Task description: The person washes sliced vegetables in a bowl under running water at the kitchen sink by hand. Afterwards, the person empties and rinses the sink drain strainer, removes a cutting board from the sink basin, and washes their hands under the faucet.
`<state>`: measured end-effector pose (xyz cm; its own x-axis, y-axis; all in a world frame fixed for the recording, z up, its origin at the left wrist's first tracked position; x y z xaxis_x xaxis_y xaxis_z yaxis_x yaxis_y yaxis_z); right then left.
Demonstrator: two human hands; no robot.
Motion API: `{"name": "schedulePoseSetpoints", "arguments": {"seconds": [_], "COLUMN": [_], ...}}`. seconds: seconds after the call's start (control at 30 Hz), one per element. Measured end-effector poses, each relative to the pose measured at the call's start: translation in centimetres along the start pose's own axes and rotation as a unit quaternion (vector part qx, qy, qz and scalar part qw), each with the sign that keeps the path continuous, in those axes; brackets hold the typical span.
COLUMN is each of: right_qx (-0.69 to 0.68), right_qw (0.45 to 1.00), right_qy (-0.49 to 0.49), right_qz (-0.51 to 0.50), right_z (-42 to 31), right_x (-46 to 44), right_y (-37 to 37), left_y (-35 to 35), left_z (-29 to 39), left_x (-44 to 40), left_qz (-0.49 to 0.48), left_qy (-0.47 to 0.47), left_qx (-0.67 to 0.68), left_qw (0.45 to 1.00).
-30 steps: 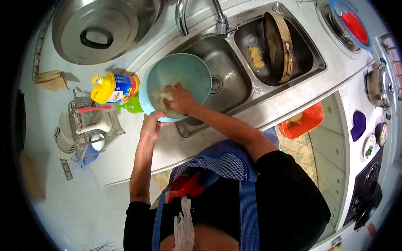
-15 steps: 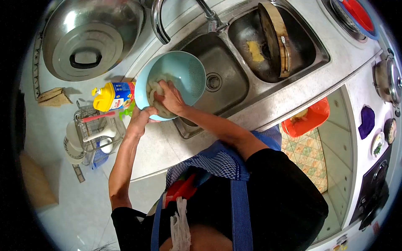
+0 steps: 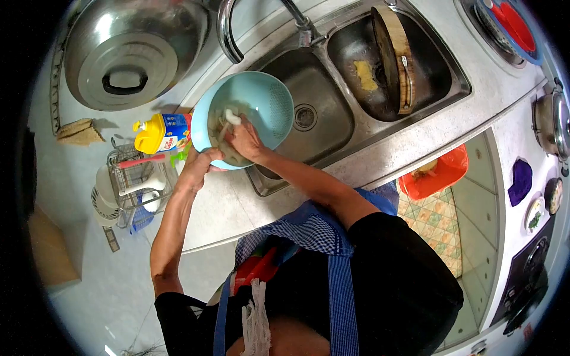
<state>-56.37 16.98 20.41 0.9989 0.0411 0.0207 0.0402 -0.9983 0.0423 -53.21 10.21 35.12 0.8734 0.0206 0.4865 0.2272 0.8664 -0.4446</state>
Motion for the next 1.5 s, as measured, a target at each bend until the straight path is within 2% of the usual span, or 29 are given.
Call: {"name": "schedulePoseSetpoints", "arguments": {"seconds": [0.07, 0.13, 0.17, 0.2, 0.27, 0.3, 0.33, 0.37, 0.4, 0.53, 0.6, 0.63, 0.67, 0.77, 0.87, 0.9, 0.93, 1.03, 1.1, 1.13, 1.2, 1.23, 1.3, 1.43, 1.5], "right_qx": [0.019, 0.123, 0.174, 0.176, 0.262, 0.310, 0.315, 0.324, 0.332, 0.405, 0.311, 0.336, 0.339, 0.477, 0.508, 0.483, 0.483, 0.430, 0.426, 0.426, 0.463, 0.462, 0.299, 0.227, 0.219], "right_qw": [1.000, 0.990, 0.978, 0.977, 0.961, 0.942, 0.940, 0.928, 0.913, 0.876, 0.884, 0.859, 0.858, 0.823, 0.816, 0.838, 0.838, 0.841, 0.869, 0.870, 0.866, 0.867, 0.943, 0.969, 0.973], "right_qy": [-0.008, -0.006, 0.037, 0.035, -0.049, -0.007, -0.009, -0.039, -0.068, -0.056, -0.235, -0.277, -0.277, -0.298, -0.266, -0.224, -0.225, -0.280, -0.202, -0.201, -0.058, -0.055, -0.100, -0.072, -0.048], "right_qz": [-0.005, -0.075, -0.114, -0.116, -0.070, -0.129, -0.132, -0.179, -0.226, -0.256, -0.258, -0.270, -0.268, -0.084, -0.069, -0.117, -0.119, -0.169, -0.150, -0.147, -0.181, -0.177, -0.106, -0.066, -0.056], "right_z": [0.0, 0.1, 0.4, 1.0, 2.9, 3.6, 3.9, 4.1, 4.3, 2.3, 3.0, 2.8, 2.6, 4.0, 3.8, 4.4, 4.0, 2.4, 1.5, 0.9, 0.3, 1.3, 2.9, 3.3, 3.0], "right_x": [-0.1, -0.5, -1.0, -1.1, -1.5, -2.1, -2.7, -3.2, -3.6, -3.7, -2.2, -0.8, 0.3, 0.7, -1.5, -2.3, -2.4, -2.2, -0.9, -0.1, 1.3, 1.7, 2.2, 2.1, 1.7], "right_y": [-0.6, -1.3, -1.6, -1.7, -1.9, -2.2, -3.0, -3.8, -4.5, -6.5, -5.2, -4.0, -3.7, -3.2, -4.8, -5.3, -6.0, -8.1, -8.7, -8.6, -8.3, -7.9, -6.7, -5.0, -4.2], "left_y": [-0.1, -0.2, -0.7, -0.4, 0.7, 1.3, 2.0, 2.6, 3.0, 3.3, 3.3, 3.3, 3.4, 3.4, 2.7, 2.5, 2.3, 1.8, 1.4, 1.5, 1.7, 2.0, 2.7, 2.3, 2.0], "left_z": [-0.9, -2.5, -4.4, -6.1, -8.7, -9.9, -10.8, -11.7, -11.7, -12.3, -12.8, -12.7, -12.4, -11.6, -11.2, -11.1, -10.9, -9.8, -9.4, -9.2, -8.8, -8.6, -8.1, -7.0, -6.5], "left_x": [-0.3, -0.7, -1.4, -1.8, -2.5, -2.9, -3.2, -3.2, -2.9, -2.2, -2.2, -2.1, -1.9, -0.7, 0.0, 0.2, 0.2, -0.6, -1.3, -1.5, -2.0, -2.1, -1.8, -1.5, -1.5], "left_qz": [-0.003, -0.013, -0.013, -0.012, 0.003, 0.003, -0.003, -0.009, -0.005, -0.025, -0.045, -0.048, -0.057, -0.045, -0.020, -0.019, -0.017, -0.019, -0.037, -0.040, -0.034, -0.038, -0.023, -0.036, -0.001], "left_qy": [-0.009, -0.032, -0.057, -0.055, -0.041, -0.038, -0.033, -0.028, -0.026, -0.032, -0.053, -0.051, -0.047, -0.035, -0.028, -0.027, -0.027, 0.008, 0.000, 0.001, -0.020, -0.021, 0.006, 0.009, -0.001], "left_qx": [0.011, 0.137, 0.184, 0.187, 0.331, 0.336, 0.373, 0.410, 0.419, 0.394, 0.365, 0.366, 0.380, 0.391, 0.370, 0.352, 0.353, 0.319, 0.311, 0.309, 0.321, 0.318, 0.263, 0.224, 0.191], "left_qw": [1.000, 0.990, 0.981, 0.981, 0.943, 0.941, 0.927, 0.911, 0.908, 0.918, 0.928, 0.928, 0.922, 0.919, 0.929, 0.936, 0.935, 0.948, 0.950, 0.950, 0.946, 0.947, 0.965, 0.974, 0.982]}}
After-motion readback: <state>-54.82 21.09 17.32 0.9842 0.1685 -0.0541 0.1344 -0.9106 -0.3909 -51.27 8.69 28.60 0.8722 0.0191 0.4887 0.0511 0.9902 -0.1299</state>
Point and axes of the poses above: each hand's wrist, its own x-axis away from the middle knuckle, its own y-axis out of the palm, z = x × y, the point moved 1 cm from there along -x, towards the middle knuckle, and after that the axes turned 5 degrees about y, right-handed, at the moved point
